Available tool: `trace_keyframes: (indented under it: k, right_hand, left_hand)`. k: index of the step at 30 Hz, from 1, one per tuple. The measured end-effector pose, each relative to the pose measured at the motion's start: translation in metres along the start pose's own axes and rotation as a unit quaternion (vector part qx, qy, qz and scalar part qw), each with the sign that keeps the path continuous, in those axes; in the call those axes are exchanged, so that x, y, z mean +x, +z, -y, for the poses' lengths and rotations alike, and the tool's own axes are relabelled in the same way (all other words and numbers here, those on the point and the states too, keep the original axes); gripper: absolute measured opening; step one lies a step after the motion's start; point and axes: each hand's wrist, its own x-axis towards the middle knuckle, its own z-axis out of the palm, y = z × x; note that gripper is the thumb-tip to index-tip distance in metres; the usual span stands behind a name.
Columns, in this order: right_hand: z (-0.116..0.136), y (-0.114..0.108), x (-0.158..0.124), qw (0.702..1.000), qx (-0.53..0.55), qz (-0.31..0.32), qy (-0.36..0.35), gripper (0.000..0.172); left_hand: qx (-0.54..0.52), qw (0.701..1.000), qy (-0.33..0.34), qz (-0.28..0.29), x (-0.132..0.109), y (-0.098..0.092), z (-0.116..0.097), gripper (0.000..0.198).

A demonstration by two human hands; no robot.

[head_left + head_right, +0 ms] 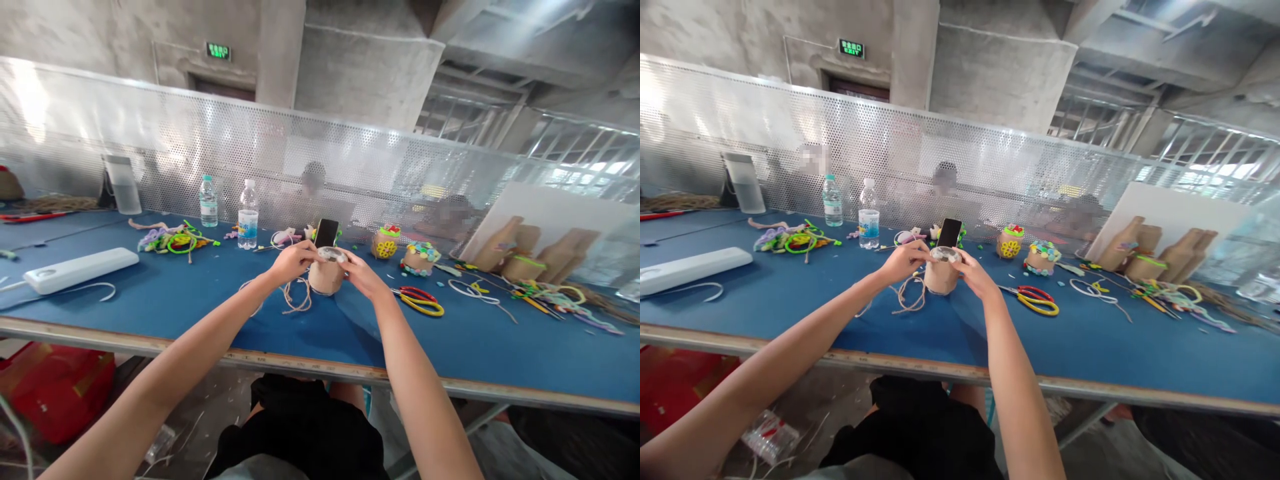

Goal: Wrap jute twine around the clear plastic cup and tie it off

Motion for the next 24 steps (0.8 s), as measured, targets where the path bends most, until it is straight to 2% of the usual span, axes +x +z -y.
trace_keyframes:
  k: [2,5,7,10,16,24]
  right_hand:
    - [0.001,0.004,-0.001,0.995,-0.073,-0.059,-0.025,0.074]
    - [0.002,0.016,-0.003,0.968,-0.190,-0.138,-0.091,0.079]
    - [0.002,0.023,-0.004,0.953,-0.237,-0.157,-0.103,0.080]
    - [0.002,0.028,-0.007,0.949,-0.244,-0.173,-0.100,0.079]
    - [-0.008,0.017,-0.001,0.968,-0.155,-0.167,-0.104,0.070]
    - [-0.009,0.005,0.006,0.989,-0.061,-0.100,-0.086,0.057]
  left_hand:
    - [0.006,1.000,-0.001,0.006,0.000,0.000,0.000,0.040]
    - [0.022,1.000,-0.014,0.016,-0.001,0.001,-0.001,0.039]
    - [0.034,0.999,-0.022,0.027,-0.002,0.002,-0.001,0.037]
    - [0.052,0.997,-0.032,0.044,-0.004,0.003,-0.001,0.036]
    - [0.050,0.997,-0.027,0.050,-0.003,0.001,-0.002,0.042]
    - [0.005,0.999,-0.025,0.021,0.005,-0.010,-0.004,0.026]
